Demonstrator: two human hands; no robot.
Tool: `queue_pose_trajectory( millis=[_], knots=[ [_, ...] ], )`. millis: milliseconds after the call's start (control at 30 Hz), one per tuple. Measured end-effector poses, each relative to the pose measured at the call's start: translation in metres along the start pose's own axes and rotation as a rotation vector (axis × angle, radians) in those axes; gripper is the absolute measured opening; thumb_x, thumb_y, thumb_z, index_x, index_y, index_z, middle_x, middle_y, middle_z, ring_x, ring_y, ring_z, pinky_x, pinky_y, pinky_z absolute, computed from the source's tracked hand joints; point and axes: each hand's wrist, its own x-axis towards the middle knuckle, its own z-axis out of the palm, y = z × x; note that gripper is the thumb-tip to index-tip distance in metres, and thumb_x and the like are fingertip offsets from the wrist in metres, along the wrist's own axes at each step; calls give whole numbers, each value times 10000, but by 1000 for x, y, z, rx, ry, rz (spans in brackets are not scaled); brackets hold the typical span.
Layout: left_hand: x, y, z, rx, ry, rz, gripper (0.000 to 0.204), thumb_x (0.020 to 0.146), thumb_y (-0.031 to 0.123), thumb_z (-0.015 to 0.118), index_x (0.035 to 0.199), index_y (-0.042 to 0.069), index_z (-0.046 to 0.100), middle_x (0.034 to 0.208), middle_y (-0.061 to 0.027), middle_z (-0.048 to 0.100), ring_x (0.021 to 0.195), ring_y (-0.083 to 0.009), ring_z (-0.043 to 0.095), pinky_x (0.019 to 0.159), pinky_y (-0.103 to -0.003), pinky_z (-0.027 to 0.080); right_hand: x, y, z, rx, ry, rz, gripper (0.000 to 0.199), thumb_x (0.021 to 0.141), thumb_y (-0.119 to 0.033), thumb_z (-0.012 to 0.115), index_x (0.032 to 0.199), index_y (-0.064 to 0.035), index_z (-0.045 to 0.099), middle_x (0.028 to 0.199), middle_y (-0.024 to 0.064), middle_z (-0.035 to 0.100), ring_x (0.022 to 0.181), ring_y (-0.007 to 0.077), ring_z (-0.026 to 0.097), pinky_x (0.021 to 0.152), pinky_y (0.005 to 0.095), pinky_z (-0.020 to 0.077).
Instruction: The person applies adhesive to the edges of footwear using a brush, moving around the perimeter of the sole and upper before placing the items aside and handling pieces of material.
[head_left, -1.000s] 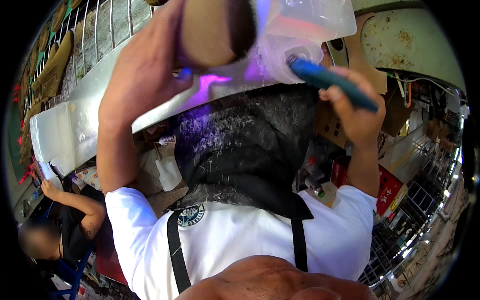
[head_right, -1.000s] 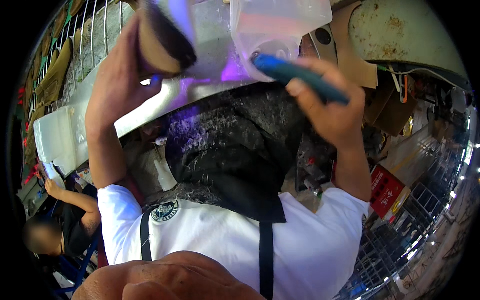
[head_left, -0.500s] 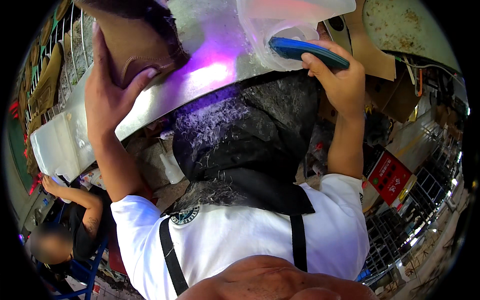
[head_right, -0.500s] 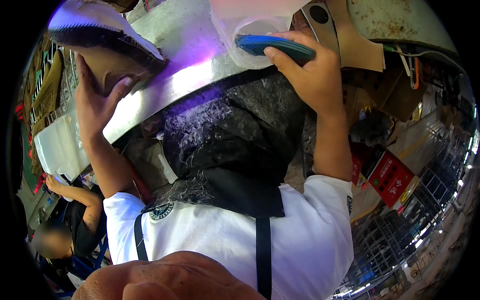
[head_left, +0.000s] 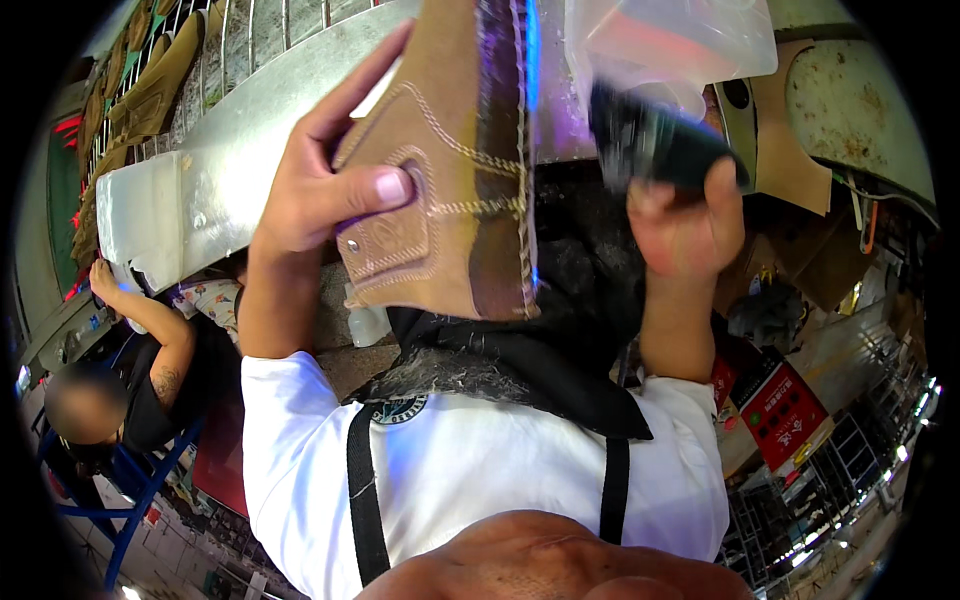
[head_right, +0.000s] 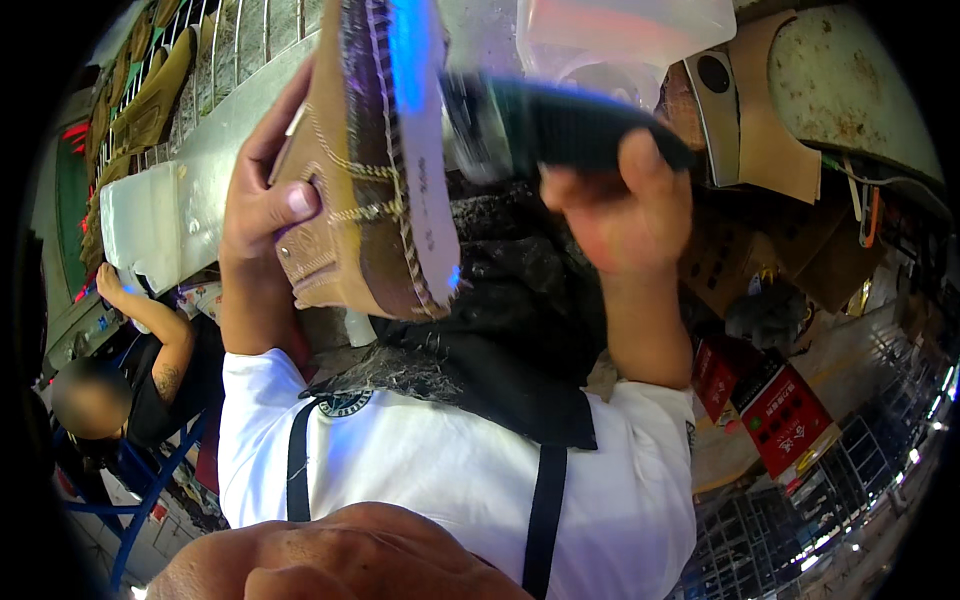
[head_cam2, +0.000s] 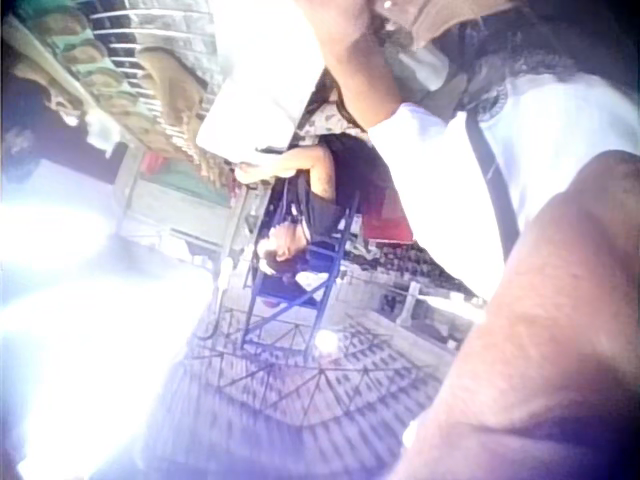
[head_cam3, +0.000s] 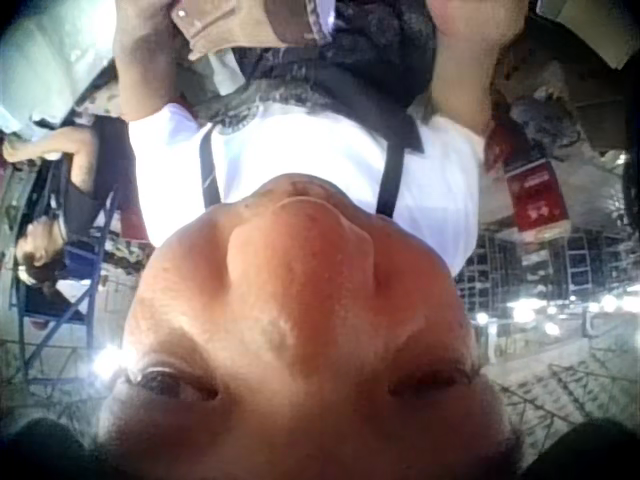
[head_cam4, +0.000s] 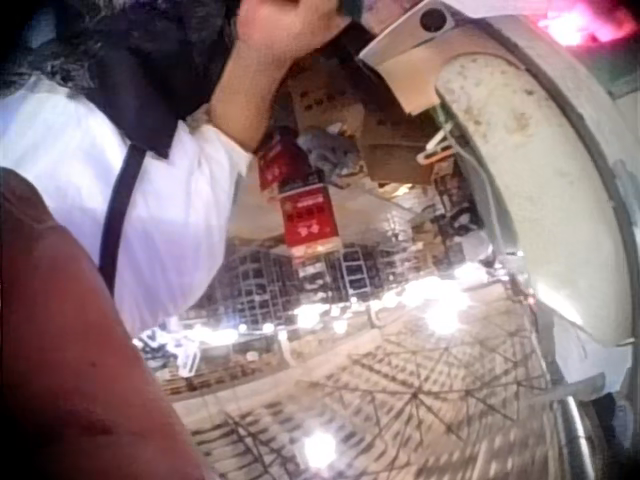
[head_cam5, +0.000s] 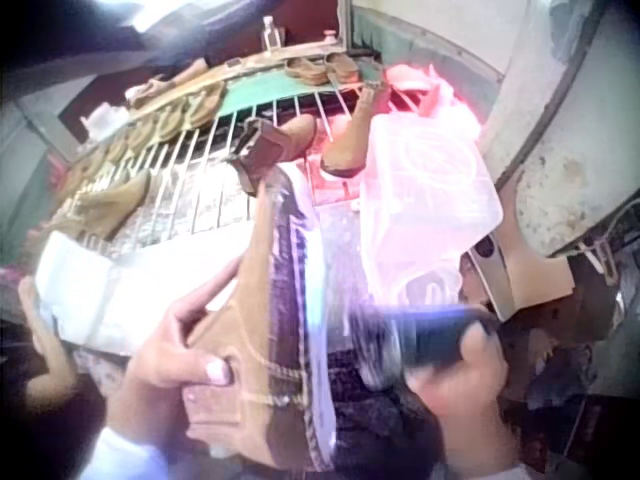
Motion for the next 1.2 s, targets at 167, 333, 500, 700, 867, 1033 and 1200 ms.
queue_pose_trajectory(
  millis=[167, 333, 500, 700, 867, 1033, 1200],
  knots=[
    [-8, -9, 12, -60, -67, -38, 1041, 742, 141, 842, 1606, 5, 276, 1334, -214, 640, 1203, -216, 646, 1077, -325, 439, 22, 26, -1, -399, -32, -256, 493, 1001, -360, 654, 1271, 49, 606, 1141, 223, 699, 933, 308, 714, 815, 378, 595],
    [-11, -8, 7, -13, -16, -13, 1031, 731, 148, 853, 1595, 3, 309, 1335, -205, 640, 1200, -221, 644, 1080, -329, 439, -14, -20, 49, -1105, -529, -283, 443, 925, -318, 742, 1144, 61, 675, 1019, 301, 715, 830, 377, 746, 739, 405, 612],
    [-12, -3, 1, 47, -116, -36, 1034, 714, 131, 861, 1589, 1, 325, 1331, -197, 642, 1197, -212, 636, 1077, -323, 432, 15, -55, 57, -1043, -604, -310, 418, 910, -235, 759, 1150, 96, 676, 1026, 275, 711, 800, 296, 717, 734, 362, 591],
    [-22, 6, 2, 69, -136, -79, 1050, 699, 95, 864, 1587, -21, 314, 1345, -199, 634, 1202, -199, 621, 1083, -312, 410, 13, -40, 89, -1300, -625, -454, 290, 848, -179, 802, 973, 61, 697, 921, 234, 733, 824, 324, 739, 713, 361, 602],
    [-24, 14, 5, 135, -187, -103, 1052, 665, 87, 884, 1561, -52, 350, 1388, -191, 611, 1254, -200, 584, 1110, -311, 378, 42, -70, 90, -1208, -799, -280, 309, 911, -136, 732, 1087, 112, 674, 1053, 278, 692, 726, 234, 705, 602, 313, 580],
    [-26, 15, 8, 232, -214, -31, 1035, 639, 107, 908, 1530, -56, 408, 1411, -183, 607, 1286, -193, 559, 1121, -304, 360, 65, -90, 90, -1244, -622, -275, 323, 911, -55, 667, 1164, 145, 658, 1036, 268, 696, 723, 215, 690, 626, 317, 578],
    [-27, 22, 6, 323, -237, -57, 1005, 652, 120, 906, 1522, -45, 431, 1410, -190, 609, 1291, -195, 559, 1120, -301, 364, 63, -86, 95, -1410, -487, -419, 331, 892, -30, 680, 1169, 149, 658, 1021, 254, 704, 746, 223, 695, 672, 331, 584]
  ],
)
